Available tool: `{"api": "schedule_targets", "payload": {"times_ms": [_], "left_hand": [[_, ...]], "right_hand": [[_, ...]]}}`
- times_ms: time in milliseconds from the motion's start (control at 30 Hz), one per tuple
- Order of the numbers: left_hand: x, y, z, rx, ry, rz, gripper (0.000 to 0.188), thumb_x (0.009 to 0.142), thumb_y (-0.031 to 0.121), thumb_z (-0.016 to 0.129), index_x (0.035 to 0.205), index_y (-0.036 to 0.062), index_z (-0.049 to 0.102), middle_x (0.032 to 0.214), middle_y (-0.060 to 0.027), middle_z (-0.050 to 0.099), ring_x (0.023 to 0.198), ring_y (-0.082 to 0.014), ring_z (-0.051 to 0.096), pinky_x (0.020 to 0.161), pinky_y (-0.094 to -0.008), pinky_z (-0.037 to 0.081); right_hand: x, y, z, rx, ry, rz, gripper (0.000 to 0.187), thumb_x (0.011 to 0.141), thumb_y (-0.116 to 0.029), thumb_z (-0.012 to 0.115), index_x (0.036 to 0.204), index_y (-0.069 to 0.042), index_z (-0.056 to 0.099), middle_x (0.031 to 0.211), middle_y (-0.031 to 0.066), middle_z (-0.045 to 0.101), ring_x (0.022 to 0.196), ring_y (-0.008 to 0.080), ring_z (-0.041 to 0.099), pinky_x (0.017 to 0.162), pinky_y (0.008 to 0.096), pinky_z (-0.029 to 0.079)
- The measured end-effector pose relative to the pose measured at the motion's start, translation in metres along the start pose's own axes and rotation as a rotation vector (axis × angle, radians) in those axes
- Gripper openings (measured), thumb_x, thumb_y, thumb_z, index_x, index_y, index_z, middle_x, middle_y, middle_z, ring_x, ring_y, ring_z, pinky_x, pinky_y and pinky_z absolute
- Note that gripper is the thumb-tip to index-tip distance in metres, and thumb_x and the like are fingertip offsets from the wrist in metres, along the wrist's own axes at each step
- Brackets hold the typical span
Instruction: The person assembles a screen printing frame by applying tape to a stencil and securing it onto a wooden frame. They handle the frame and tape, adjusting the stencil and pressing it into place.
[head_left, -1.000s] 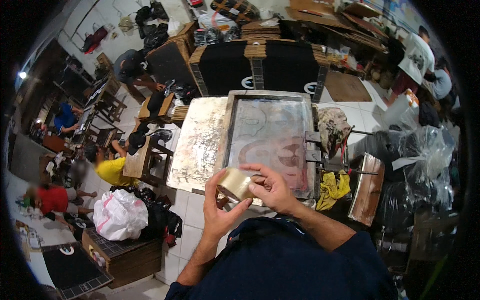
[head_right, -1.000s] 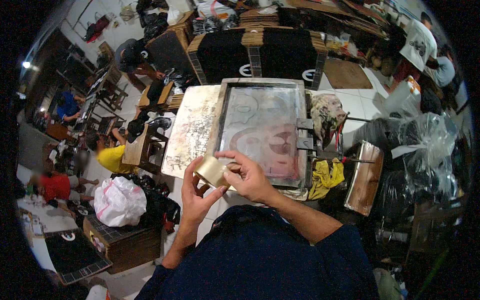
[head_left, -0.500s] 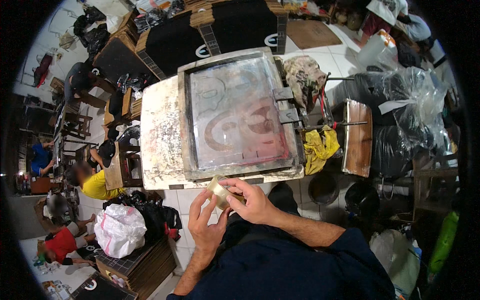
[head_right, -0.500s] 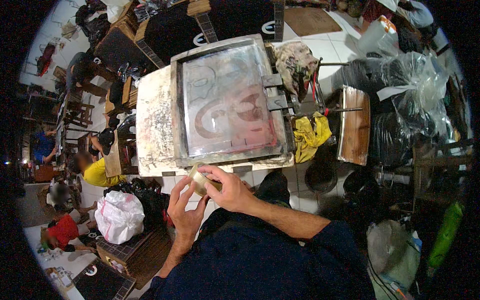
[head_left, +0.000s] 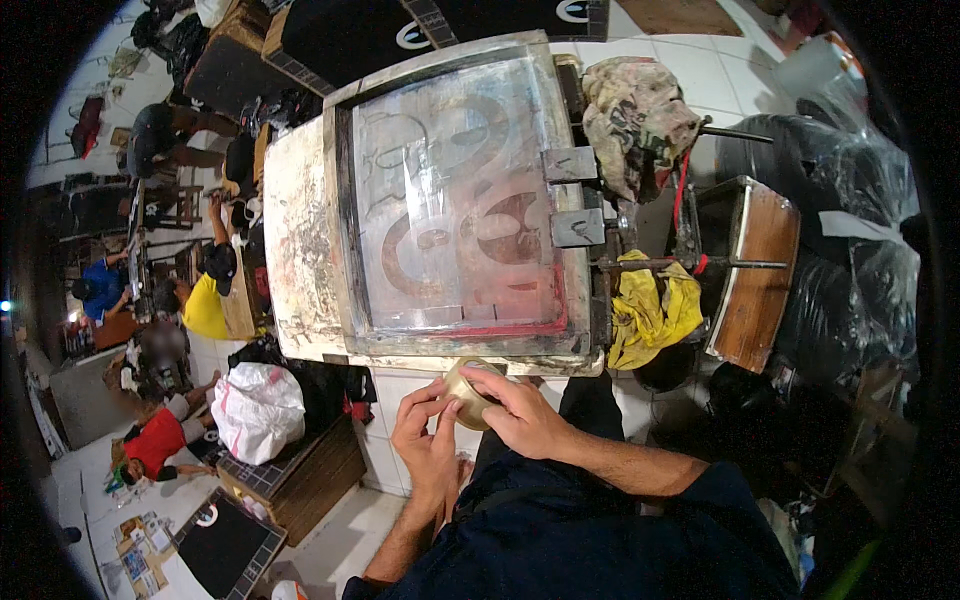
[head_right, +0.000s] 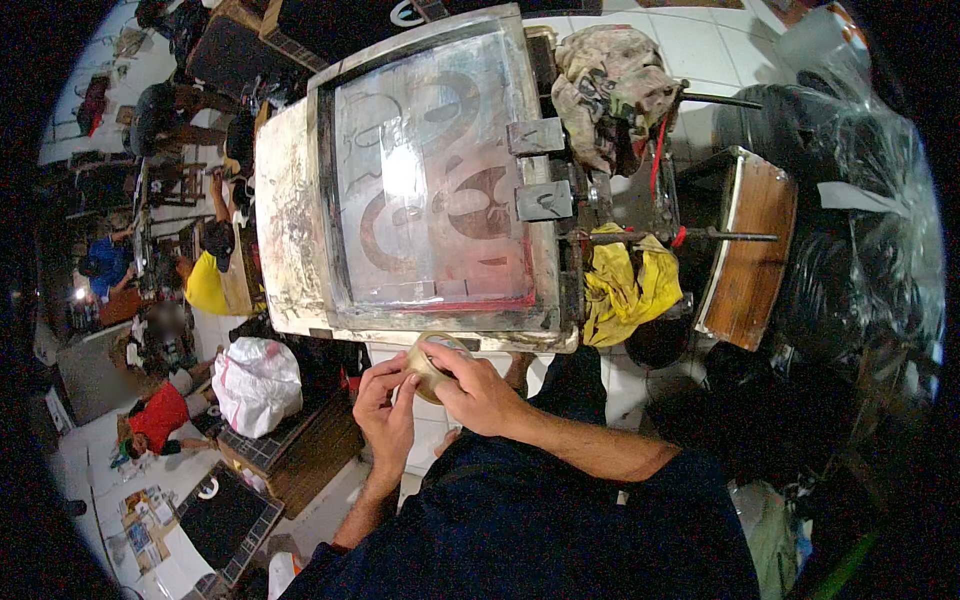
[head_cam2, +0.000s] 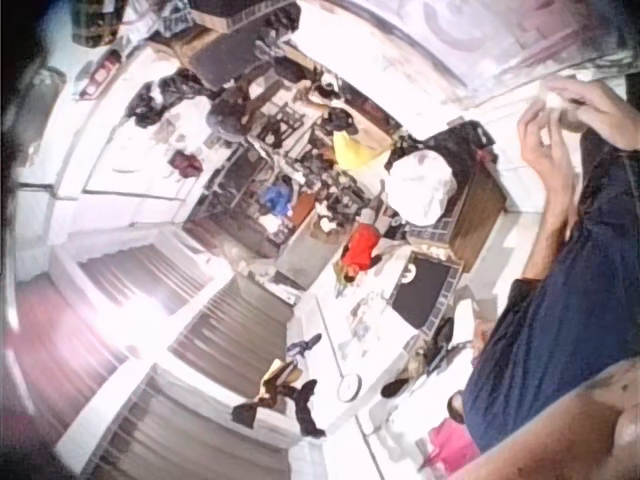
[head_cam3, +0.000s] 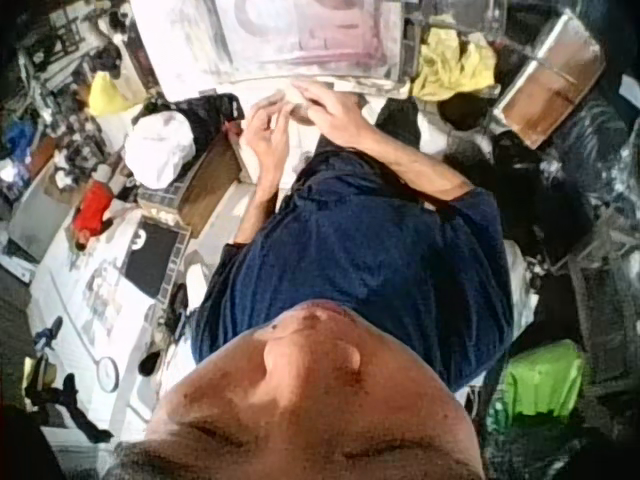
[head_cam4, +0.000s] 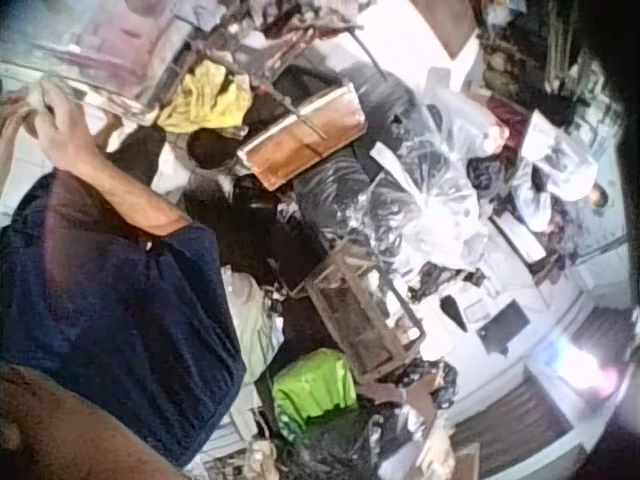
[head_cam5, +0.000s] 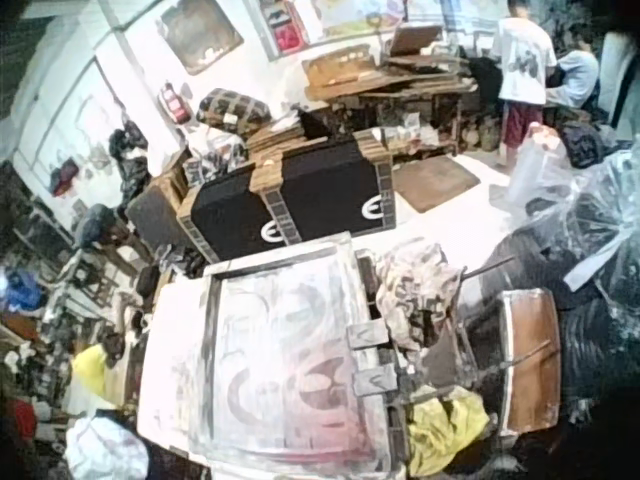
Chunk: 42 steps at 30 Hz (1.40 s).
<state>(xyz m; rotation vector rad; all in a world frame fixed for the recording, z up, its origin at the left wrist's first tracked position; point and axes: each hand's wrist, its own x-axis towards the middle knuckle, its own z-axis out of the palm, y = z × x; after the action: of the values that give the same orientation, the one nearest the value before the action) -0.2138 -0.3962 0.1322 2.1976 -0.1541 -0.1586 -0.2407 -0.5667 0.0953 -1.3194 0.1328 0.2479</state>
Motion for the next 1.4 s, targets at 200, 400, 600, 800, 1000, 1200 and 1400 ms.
{"api": "schedule_targets", "payload": {"times_ms": [200,400,600,800,1000,1200,1400], "left_hand": [[-0.009,-0.002,0.034,0.107,0.059,-0.049,0.013,0.091,-0.005,0.072,0.103,-0.0033,0.069,0.111,-0.0171,0.069,0.112,-0.0286,0.069,0.096,-0.0389,0.055],[-0.014,-0.004,0.03,-0.135,0.037,-0.221,0.011,0.093,-0.003,0.071,0.102,-0.0021,0.066,0.107,-0.0177,0.067,0.11,-0.0279,0.069,0.095,-0.0376,0.055],[-0.02,-0.001,0.023,0.04,0.097,-0.255,0.008,0.099,0.001,0.065,0.098,-0.0011,0.058,0.096,-0.0085,0.063,0.086,-0.0171,0.064,0.077,-0.0309,0.052],[-0.01,-0.009,0.014,-0.411,0.129,-0.567,0.013,0.105,0.015,0.062,0.099,0.0041,0.06,0.089,0.0014,0.062,0.076,-0.0051,0.053,0.066,-0.0241,0.044],[0.011,-0.043,-0.003,-0.739,-0.053,-0.693,0.008,0.105,0.012,0.064,0.102,0.0046,0.064,0.096,-0.0015,0.068,0.083,-0.0082,0.061,0.074,-0.0247,0.05],[0.062,-0.082,0.0,-0.697,-0.185,-0.573,0.005,0.105,0.008,0.061,0.1,0.0054,0.061,0.098,-0.0022,0.067,0.085,-0.0089,0.061,0.077,-0.0245,0.05],[0.128,-0.116,-0.029,-0.695,-0.293,-0.519,0.006,0.106,0.007,0.058,0.101,0.0065,0.059,0.102,-0.0031,0.067,0.086,-0.009,0.059,0.076,-0.0239,0.048]], "right_hand": [[0.001,0.004,-0.03,-0.03,-0.103,0.181,0.056,0.092,-0.011,0.051,0.146,0.005,0.05,0.121,0.0273,0.069,0.112,0.0331,0.07,0.097,0.0388,0.052],[0.007,0.002,-0.039,-0.034,-0.192,0.175,0.056,0.09,-0.009,0.051,0.144,0.005,0.052,0.105,0.0206,0.069,0.093,0.0291,0.068,0.085,0.0386,0.053],[0.002,-0.012,-0.029,-0.119,-0.264,0.098,0.061,0.086,-0.014,0.058,0.145,0.002,0.051,0.115,0.0231,0.069,0.105,0.0353,0.07,0.091,0.0419,0.053],[0.003,-0.029,-0.033,-0.41,-0.259,-0.231,0.063,0.082,-0.012,0.071,0.143,-0.005,0.058,0.124,0.0218,0.067,0.111,0.0351,0.065,0.106,0.0438,0.044],[0.014,-0.021,-0.035,-0.25,-0.27,-0.12,0.065,0.082,-0.012,0.077,0.143,-0.005,0.059,0.122,0.0214,0.067,0.114,0.0361,0.063,0.104,0.0433,0.047],[0.038,-0.007,-0.03,-0.312,-0.087,-0.228,0.063,0.079,-0.016,0.08,0.139,-0.008,0.064,0.121,0.0186,0.068,0.118,0.0354,0.061,0.112,0.048,0.04],[0.084,0.009,0.001,-0.318,-0.053,-0.282,0.068,0.077,-0.014,0.081,0.141,-0.007,0.062,0.11,0.0166,0.067,0.113,0.0356,0.061,0.114,0.0479,0.04]]}}
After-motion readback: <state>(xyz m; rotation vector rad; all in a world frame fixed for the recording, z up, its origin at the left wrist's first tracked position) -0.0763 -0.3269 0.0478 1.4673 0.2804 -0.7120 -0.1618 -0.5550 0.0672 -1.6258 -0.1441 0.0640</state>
